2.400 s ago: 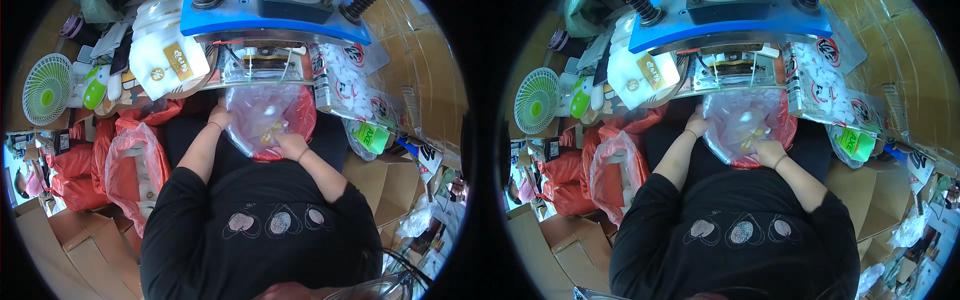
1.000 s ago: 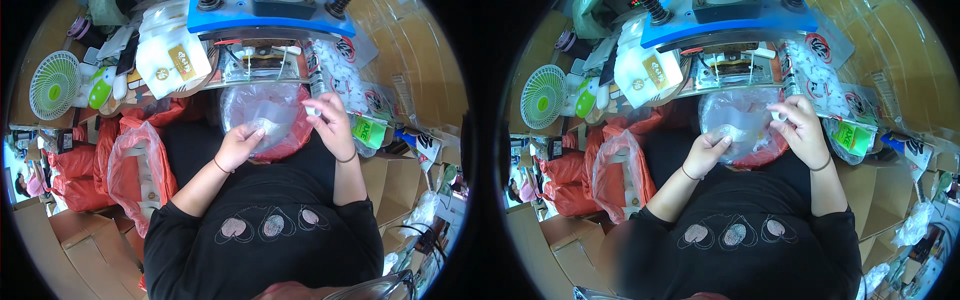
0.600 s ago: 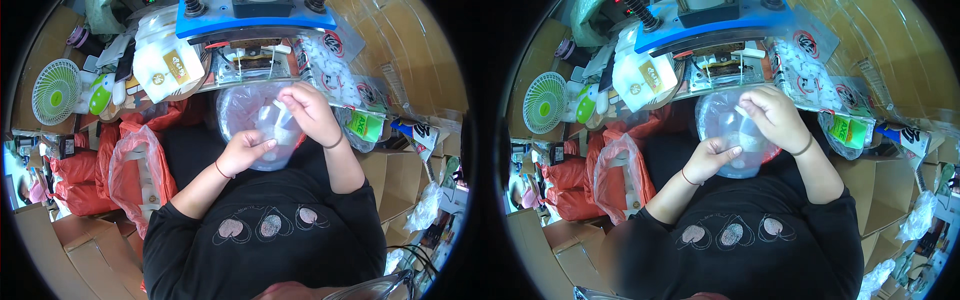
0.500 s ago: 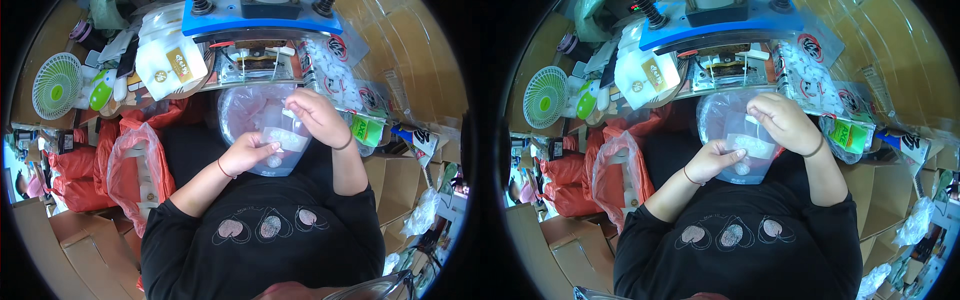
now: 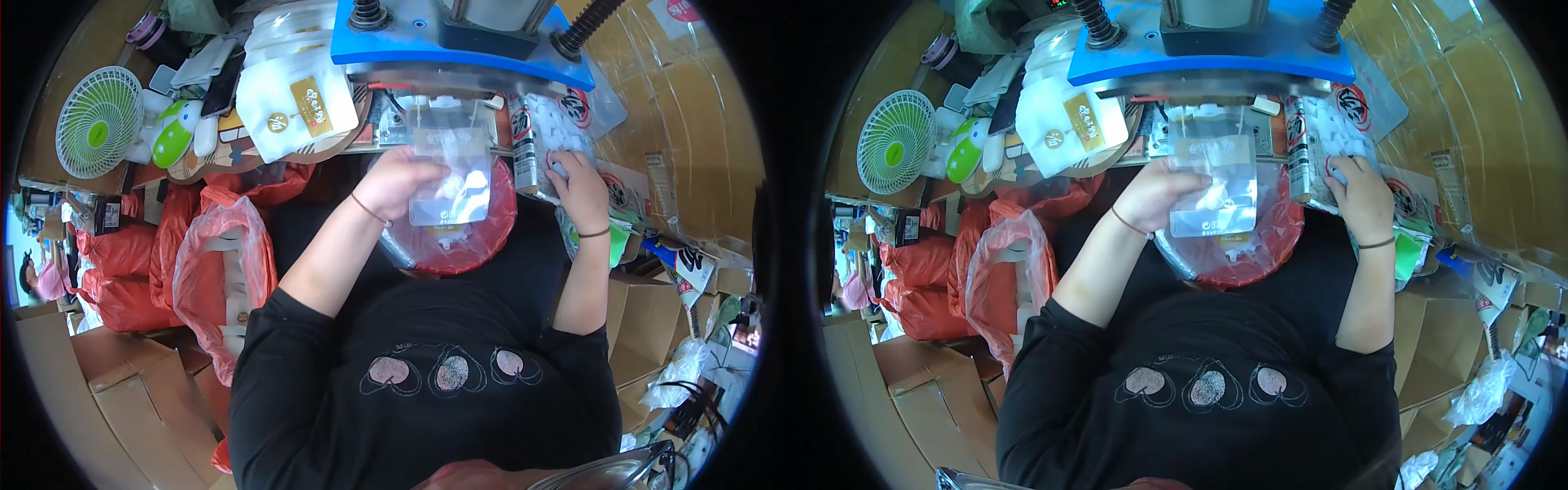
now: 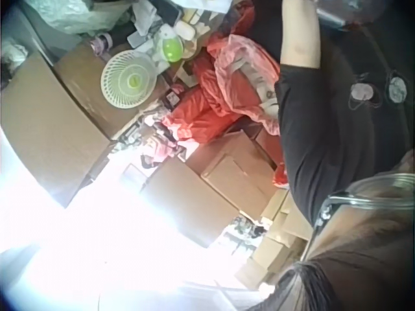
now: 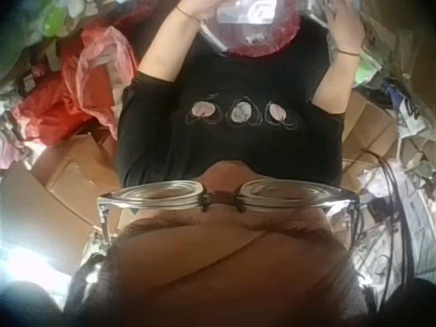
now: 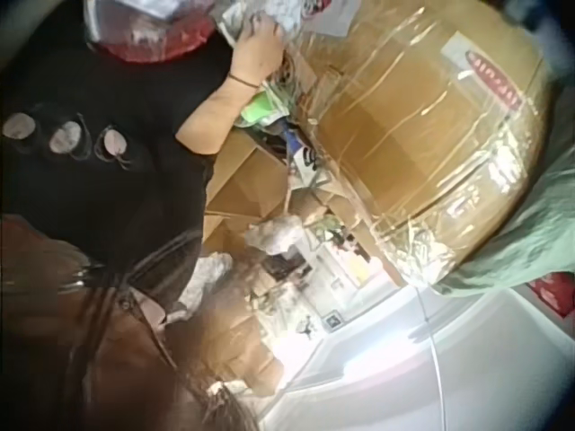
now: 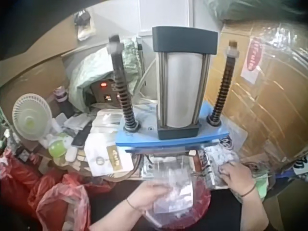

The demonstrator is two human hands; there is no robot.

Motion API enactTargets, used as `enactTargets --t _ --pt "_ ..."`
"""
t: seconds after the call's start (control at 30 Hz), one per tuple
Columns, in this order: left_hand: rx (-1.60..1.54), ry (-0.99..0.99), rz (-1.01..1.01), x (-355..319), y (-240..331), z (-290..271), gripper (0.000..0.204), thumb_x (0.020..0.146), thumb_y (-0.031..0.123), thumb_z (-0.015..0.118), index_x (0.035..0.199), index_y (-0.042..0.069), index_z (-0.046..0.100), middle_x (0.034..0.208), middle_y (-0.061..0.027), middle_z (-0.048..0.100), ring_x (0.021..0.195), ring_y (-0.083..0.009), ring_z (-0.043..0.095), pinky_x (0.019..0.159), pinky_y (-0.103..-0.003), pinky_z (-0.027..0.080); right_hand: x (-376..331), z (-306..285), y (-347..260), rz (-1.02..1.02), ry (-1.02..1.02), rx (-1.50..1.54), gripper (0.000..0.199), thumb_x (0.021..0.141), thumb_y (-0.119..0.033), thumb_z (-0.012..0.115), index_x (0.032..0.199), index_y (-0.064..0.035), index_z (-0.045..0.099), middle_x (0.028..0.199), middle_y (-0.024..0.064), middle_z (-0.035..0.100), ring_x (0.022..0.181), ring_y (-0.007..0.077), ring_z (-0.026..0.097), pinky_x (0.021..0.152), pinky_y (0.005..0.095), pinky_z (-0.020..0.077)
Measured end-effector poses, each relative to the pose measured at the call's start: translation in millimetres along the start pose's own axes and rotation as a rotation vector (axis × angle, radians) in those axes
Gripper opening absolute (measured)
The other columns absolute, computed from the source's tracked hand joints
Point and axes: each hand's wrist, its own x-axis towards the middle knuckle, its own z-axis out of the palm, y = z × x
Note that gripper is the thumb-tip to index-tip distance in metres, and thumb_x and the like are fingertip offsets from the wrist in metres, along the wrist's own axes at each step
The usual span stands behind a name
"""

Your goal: The person is packaging small items into plastic bags using a sealing machine and placing them into cardboard boxes.

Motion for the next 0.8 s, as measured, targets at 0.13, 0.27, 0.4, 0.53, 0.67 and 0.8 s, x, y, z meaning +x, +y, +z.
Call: enactTargets --t 0.13,0.27,0.4,0.53,0.67,0.8 --pt "-0.030 0.028 0.054 3 -3 -3 0.025 0.089 0.009 0.070 0.112 0.000 0.070 0.104 -0.0095 0.073 0.092 -0.0188 0.071 0.085 -0.032 0.057 -5 3 -2 0.029 0.010 0.015 0.023 0.090 -0.021 0.067 0.111 -0.0123 0.067 0.102 0.0109 0.064 0.092 0.0329 0.064 0.077 0.0379 0.0504" --pt "0.715 -0.235 -0.118 -23 7 -72 0.033 0.087 0.030 0.076 0.105 0.003 0.071 0.094 -0.0083 0.073 0.084 -0.0185 0.072 0.078 -0.031 0.058 -11 11 4 0.015 0.155 0.150 0.019 0.094 -0.017 0.064 0.110 -0.0076 0.067 0.099 0.0113 0.065 0.087 0.0275 0.065 0.076 0.0345 0.0501" --pt "1.111 0.134 -0.766 -28 -12 -181 0.039 0.094 0.036 0.065 0.103 -0.003 0.067 0.090 -0.0152 0.071 0.076 -0.0242 0.072 0.067 -0.037 0.061 -15 17 8 -0.042 0.279 0.197 0.018 0.096 -0.010 0.062 0.110 -0.0007 0.066 0.102 0.0130 0.066 0.090 0.0253 0.064 0.082 0.0325 0.0493" --pt "1.114 0.333 -0.919 34 -61 -214 0.041 0.096 0.032 0.056 0.114 -0.004 0.063 0.105 -0.0214 0.070 0.092 -0.0310 0.072 0.075 -0.043 0.061 -11 23 7 -0.055 0.373 0.257 0.015 0.095 -0.007 0.061 0.107 0.0001 0.067 0.098 0.0157 0.067 0.090 0.0298 0.065 0.083 0.0347 0.0502" --pt "1.108 0.398 -0.804 51 -48 -229 0.040 0.096 0.031 0.056 0.114 -0.004 0.062 0.106 -0.0214 0.069 0.093 -0.0309 0.072 0.075 -0.043 0.061 -18 36 26 0.010 0.309 0.320 0.018 0.100 -0.008 0.055 0.110 0.0037 0.064 0.102 0.0124 0.062 0.091 0.0216 0.062 0.086 0.0319 0.0501" --pt "1.097 0.460 -0.645 89 -37 -244 0.040 0.096 0.030 0.056 0.115 -0.004 0.062 0.107 -0.0214 0.069 0.094 -0.0309 0.071 0.076 -0.043 0.061 -20 32 17 -0.010 0.296 0.208 0.019 0.101 -0.010 0.052 0.107 0.0039 0.063 0.100 0.0129 0.063 0.093 0.0223 0.061 0.087 0.0322 0.0477"
